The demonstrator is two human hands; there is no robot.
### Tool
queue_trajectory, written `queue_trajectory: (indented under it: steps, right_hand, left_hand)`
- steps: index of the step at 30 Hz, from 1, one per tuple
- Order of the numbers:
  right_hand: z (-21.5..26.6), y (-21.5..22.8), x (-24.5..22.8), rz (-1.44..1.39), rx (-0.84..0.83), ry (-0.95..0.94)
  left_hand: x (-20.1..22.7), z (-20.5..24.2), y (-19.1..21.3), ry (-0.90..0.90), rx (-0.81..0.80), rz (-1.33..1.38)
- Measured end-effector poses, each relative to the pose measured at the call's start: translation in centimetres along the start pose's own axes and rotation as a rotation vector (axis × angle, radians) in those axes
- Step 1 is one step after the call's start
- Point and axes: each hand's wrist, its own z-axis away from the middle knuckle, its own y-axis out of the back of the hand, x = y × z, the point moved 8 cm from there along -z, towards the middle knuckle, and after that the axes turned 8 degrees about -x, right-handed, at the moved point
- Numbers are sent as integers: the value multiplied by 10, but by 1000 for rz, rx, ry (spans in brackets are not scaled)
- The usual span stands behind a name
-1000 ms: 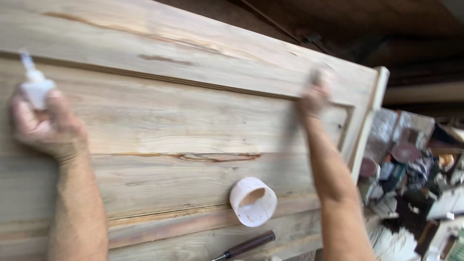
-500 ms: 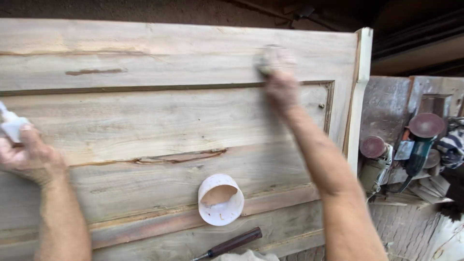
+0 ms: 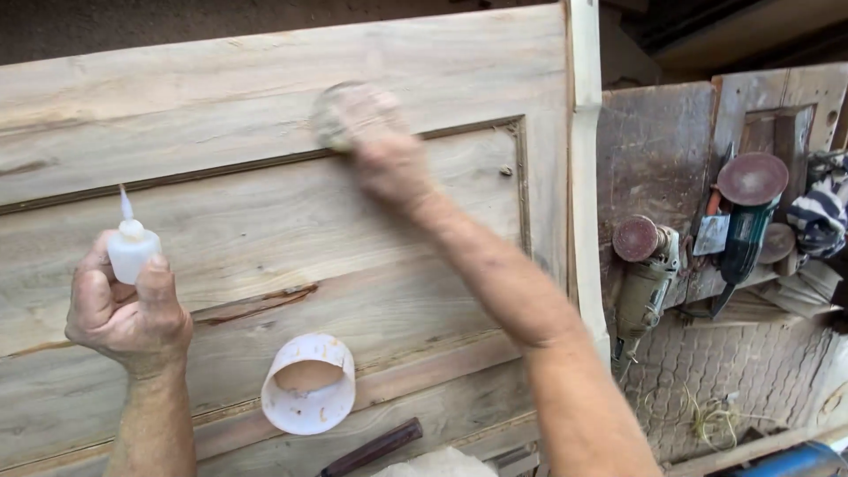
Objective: The person applies wood filler from a squeeze bottle into gaps and cracks on a wooden door panel, then rubs it in with a sanding block. They use an angle grinder with a sanding disc to smooth the edges and surface, then repeat the filler application and rubbing process on additional areas.
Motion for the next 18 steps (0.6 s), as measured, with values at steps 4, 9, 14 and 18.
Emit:
queue_trajectory:
  steps: [4, 9, 14, 18]
  right_hand:
    - [40, 112, 115, -67, 143, -125]
    - [43, 73, 144, -42, 278, -357]
    - [-2, 17, 11, -45, -1, -3]
    - [20, 65, 82, 22, 55, -56]
  left_hand:
    - [16, -1, -19, -49, -78, -122]
    - [62, -12, -45, -98, -99, -62]
    - [85, -37, -88, -244, -146, -109]
    - [98, -49, -142, -314, -227, -70]
